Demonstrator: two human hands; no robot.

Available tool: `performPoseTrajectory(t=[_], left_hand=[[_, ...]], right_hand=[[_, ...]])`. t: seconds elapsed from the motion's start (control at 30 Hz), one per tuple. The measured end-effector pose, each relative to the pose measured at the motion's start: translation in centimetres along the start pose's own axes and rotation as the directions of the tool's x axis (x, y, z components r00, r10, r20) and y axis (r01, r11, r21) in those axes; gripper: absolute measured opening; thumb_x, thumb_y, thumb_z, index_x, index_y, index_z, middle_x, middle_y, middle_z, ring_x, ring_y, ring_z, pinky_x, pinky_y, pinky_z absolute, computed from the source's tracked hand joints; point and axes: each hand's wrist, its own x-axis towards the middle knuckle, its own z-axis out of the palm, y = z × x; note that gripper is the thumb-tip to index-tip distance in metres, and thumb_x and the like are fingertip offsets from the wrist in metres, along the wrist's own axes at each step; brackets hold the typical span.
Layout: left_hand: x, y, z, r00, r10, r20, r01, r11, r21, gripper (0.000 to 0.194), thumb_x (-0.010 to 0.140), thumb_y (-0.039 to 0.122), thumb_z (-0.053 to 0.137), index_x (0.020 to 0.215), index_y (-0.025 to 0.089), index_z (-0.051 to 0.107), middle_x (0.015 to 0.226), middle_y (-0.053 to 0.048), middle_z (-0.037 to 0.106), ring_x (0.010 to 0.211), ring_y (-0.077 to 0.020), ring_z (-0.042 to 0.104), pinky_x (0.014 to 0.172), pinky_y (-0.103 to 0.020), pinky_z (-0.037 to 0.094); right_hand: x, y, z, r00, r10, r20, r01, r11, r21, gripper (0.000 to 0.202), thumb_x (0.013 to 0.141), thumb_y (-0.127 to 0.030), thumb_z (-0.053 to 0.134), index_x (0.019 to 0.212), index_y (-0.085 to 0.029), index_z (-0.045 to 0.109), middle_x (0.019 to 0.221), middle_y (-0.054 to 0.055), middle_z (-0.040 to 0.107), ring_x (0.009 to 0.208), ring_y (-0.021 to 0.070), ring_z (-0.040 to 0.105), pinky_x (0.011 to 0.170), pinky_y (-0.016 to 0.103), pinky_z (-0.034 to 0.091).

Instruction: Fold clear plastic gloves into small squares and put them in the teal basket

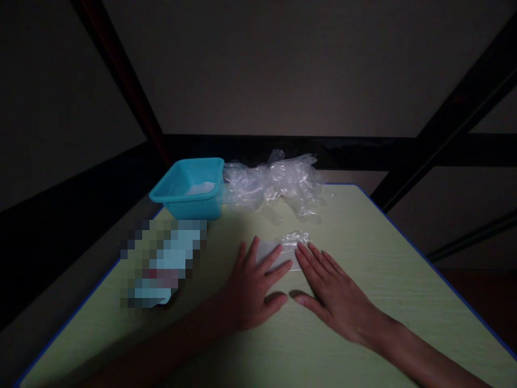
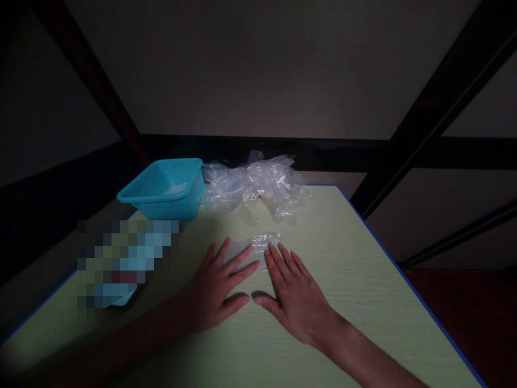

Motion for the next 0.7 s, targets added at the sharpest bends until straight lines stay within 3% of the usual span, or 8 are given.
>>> performPoseTrajectory(t=[0.47, 0.57, 0.7], left_hand=[[0.0, 0.2, -0.4, 0.998, -0.033, 0.049, 0.034, 0.999, -0.006, 0.059, 0.083, 0.043, 0.050, 0.138, 0.031, 0.033, 0.150, -0.001, 0.021, 0.132, -0.0475, 0.008, 0.097, -0.072, 0.014], [0.0, 0.2, -0.1, 1.000, -0.024, 0.019, 0.024, 1.000, -0.006, 0.057, 0.083, 0.044, 0.049, 0.137, 0.030, 0.035, 0.150, -0.002, 0.023, 0.132, -0.0475, 0.009, 0.097, -0.073, 0.014], [0.1, 0.3, 0.0, 0.999, -0.028, 0.025, 0.028, 1.000, 0.005, 0.053, 0.077, 0.035, 0.056, 0.129, 0.027, 0.047, 0.145, -0.003, 0.033, 0.133, -0.0455, 0.009, 0.099, -0.072, 0.012]], right_hand=[[-1.0, 1.2, -0.5, 0.990, 0.142, 0.023, -0.141, 0.989, -0.047, 0.080, 0.086, -0.063, 0.028, 0.140, -0.004, 0.025, 0.142, 0.021, 0.029, 0.132, 0.0313, 0.028, 0.101, 0.056, 0.033], [0.5, 0.1, -0.9, 0.996, 0.084, -0.022, -0.084, 0.996, -0.014, 0.082, 0.085, -0.064, 0.030, 0.140, -0.004, 0.023, 0.143, 0.022, 0.025, 0.134, 0.0319, 0.022, 0.103, 0.056, 0.029], [3.9, -2.3, -1.0, 0.996, -0.070, 0.055, 0.062, 0.990, 0.129, 0.085, 0.084, -0.065, 0.031, 0.138, 0.001, 0.028, 0.144, 0.022, 0.022, 0.135, 0.0295, 0.018, 0.107, 0.047, 0.027]])
